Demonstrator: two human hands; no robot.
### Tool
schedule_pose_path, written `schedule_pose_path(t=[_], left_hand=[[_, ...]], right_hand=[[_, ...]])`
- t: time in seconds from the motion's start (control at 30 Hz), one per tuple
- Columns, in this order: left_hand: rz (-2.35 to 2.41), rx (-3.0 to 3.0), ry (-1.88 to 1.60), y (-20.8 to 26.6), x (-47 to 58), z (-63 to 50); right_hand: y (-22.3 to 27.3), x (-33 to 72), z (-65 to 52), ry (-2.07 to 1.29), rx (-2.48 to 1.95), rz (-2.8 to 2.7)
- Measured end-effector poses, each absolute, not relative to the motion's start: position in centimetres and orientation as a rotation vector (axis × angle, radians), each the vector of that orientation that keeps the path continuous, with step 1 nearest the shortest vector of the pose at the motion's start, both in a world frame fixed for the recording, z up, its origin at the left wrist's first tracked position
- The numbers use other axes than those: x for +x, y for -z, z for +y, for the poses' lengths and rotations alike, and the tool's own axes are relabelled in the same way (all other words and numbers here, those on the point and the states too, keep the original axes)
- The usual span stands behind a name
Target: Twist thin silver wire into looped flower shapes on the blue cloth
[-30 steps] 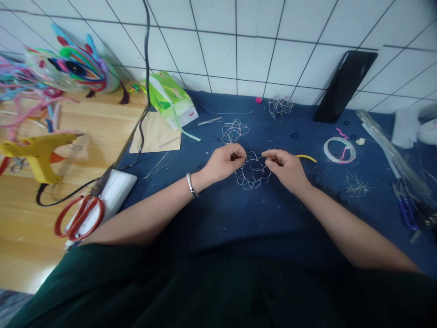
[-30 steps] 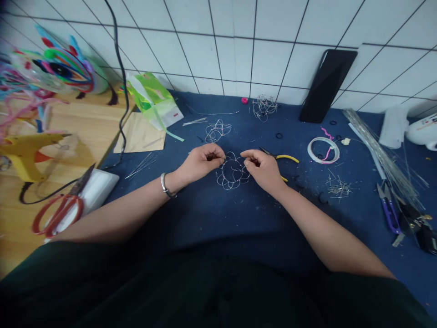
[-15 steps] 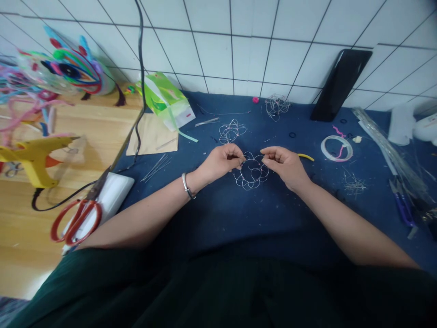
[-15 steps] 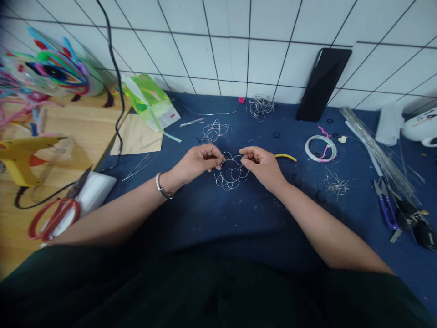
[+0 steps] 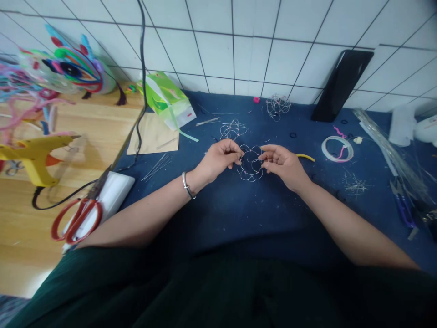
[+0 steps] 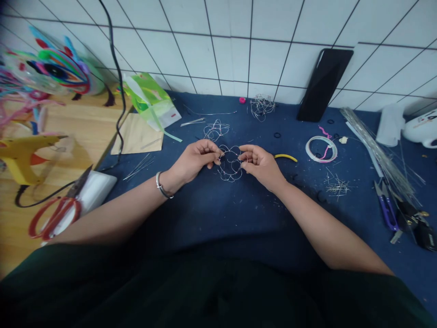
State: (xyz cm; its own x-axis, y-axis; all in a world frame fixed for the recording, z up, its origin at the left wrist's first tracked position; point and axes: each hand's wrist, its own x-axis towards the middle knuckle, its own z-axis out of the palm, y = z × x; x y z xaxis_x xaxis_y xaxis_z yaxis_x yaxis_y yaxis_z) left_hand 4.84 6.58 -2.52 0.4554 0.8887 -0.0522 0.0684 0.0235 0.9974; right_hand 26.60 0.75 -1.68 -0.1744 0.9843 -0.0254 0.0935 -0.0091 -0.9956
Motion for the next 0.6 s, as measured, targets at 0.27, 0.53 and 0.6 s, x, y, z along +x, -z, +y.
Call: schedule_pose_path(t=[0.27,0.53,0.6], left_hand=[[0.897,1.443,-0.819,2.78,5.01,6.43],[0.942,1.561,-0.840,2.71,5.16,6.23],[0.939,1.587,-0.868,2.62,5.21,6.18]], right_hand=[[1.03,26.25,0.76,-1.387,-1.238,-1.354],[1.35,25.83,0.77,-1.342,-1.311,-1.239],[1.32,25.77,0.72,-1.353,-1.319,-1.228]])
